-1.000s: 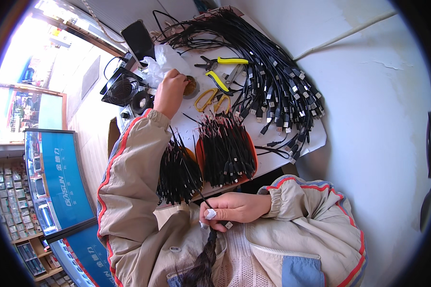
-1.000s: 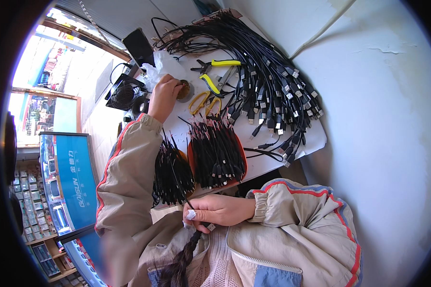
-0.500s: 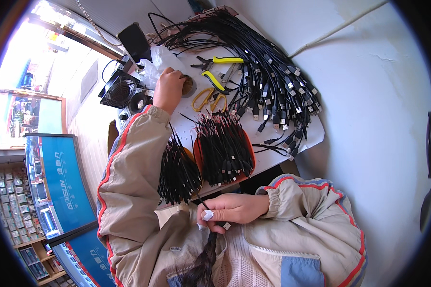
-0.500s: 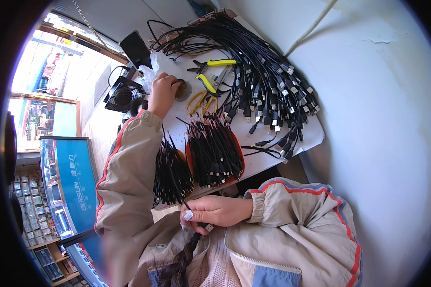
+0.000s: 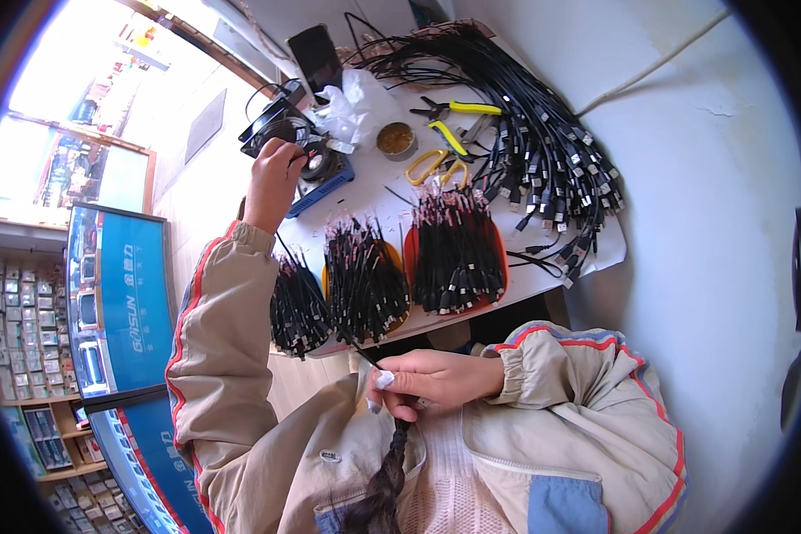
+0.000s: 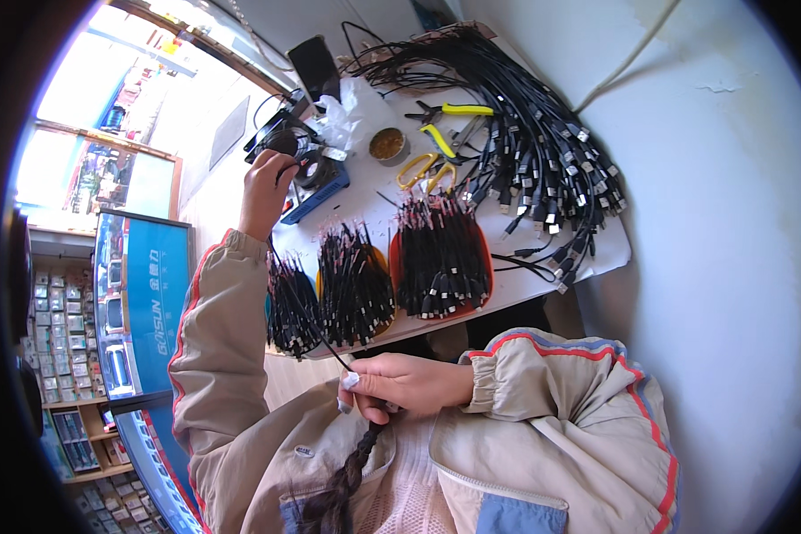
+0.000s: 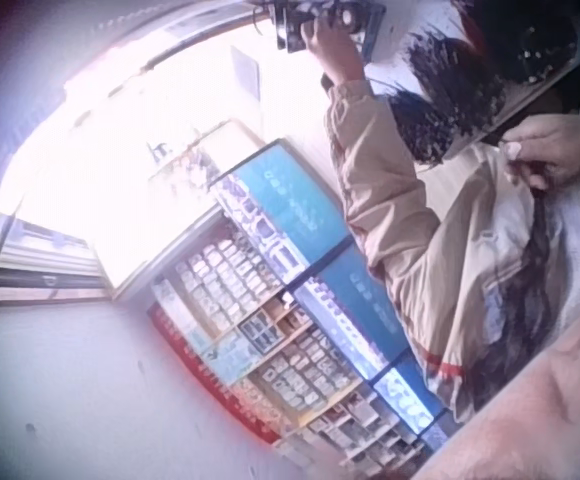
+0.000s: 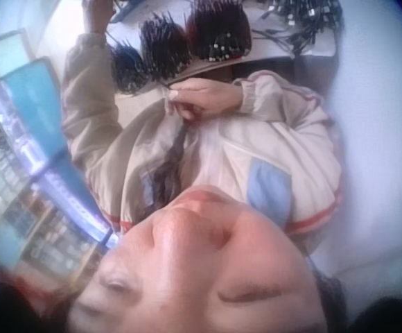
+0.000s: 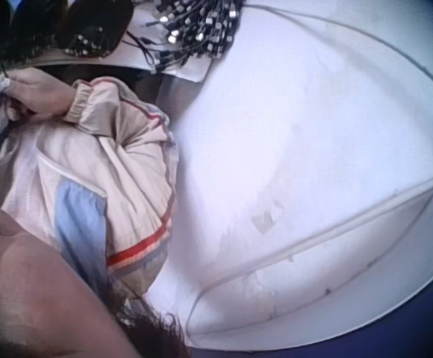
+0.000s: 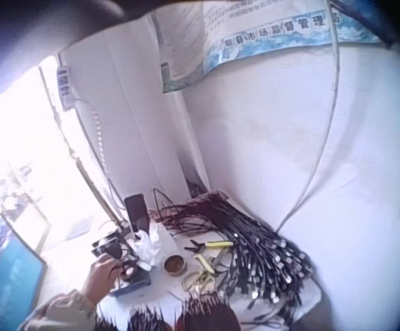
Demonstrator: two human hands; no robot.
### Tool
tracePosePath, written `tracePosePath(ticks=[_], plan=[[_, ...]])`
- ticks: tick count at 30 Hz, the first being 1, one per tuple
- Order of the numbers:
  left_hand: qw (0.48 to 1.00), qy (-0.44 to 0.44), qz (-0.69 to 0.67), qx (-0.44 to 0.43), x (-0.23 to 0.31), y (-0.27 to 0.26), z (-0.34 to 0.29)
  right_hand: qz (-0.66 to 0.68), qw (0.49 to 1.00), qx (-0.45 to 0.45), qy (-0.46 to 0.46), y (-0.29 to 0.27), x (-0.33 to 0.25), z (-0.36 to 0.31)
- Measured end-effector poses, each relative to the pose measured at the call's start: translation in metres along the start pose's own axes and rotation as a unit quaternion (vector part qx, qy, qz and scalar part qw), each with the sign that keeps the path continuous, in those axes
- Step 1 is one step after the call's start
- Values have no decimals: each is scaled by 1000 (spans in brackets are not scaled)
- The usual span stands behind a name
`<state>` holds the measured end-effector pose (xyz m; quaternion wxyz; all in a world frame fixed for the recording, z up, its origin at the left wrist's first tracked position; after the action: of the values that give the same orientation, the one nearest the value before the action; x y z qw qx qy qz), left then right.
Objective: The person repeatedly picks small black wires, strips or prepares the ends, and attaches small white connectors or heat-shrink sleeves. They use a soldering iron and pliers to secure and trim the connections, then place finished units into a cardboard box.
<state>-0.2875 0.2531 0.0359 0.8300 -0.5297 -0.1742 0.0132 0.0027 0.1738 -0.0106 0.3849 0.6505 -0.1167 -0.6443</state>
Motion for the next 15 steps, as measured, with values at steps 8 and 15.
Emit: tracePosePath(ticks=[8, 15], plan=[[996, 9, 37, -86, -46, 24, -1, 40, 998, 3, 47, 2, 7, 37], [989, 41, 58, -132, -60, 44, 9, 57, 997, 0, 51, -3, 8, 46]])
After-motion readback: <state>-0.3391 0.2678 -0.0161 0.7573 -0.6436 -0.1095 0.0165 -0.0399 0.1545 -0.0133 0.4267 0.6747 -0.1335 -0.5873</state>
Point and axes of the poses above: each hand's wrist, its own z-axis towards the middle knuckle, its own y-axis out of the palm, x = y × z, the point moved 6 cm from there along z, towards the middle knuckle, and after that the axes turned 3 degrees about -y, right-handed, at the moved point
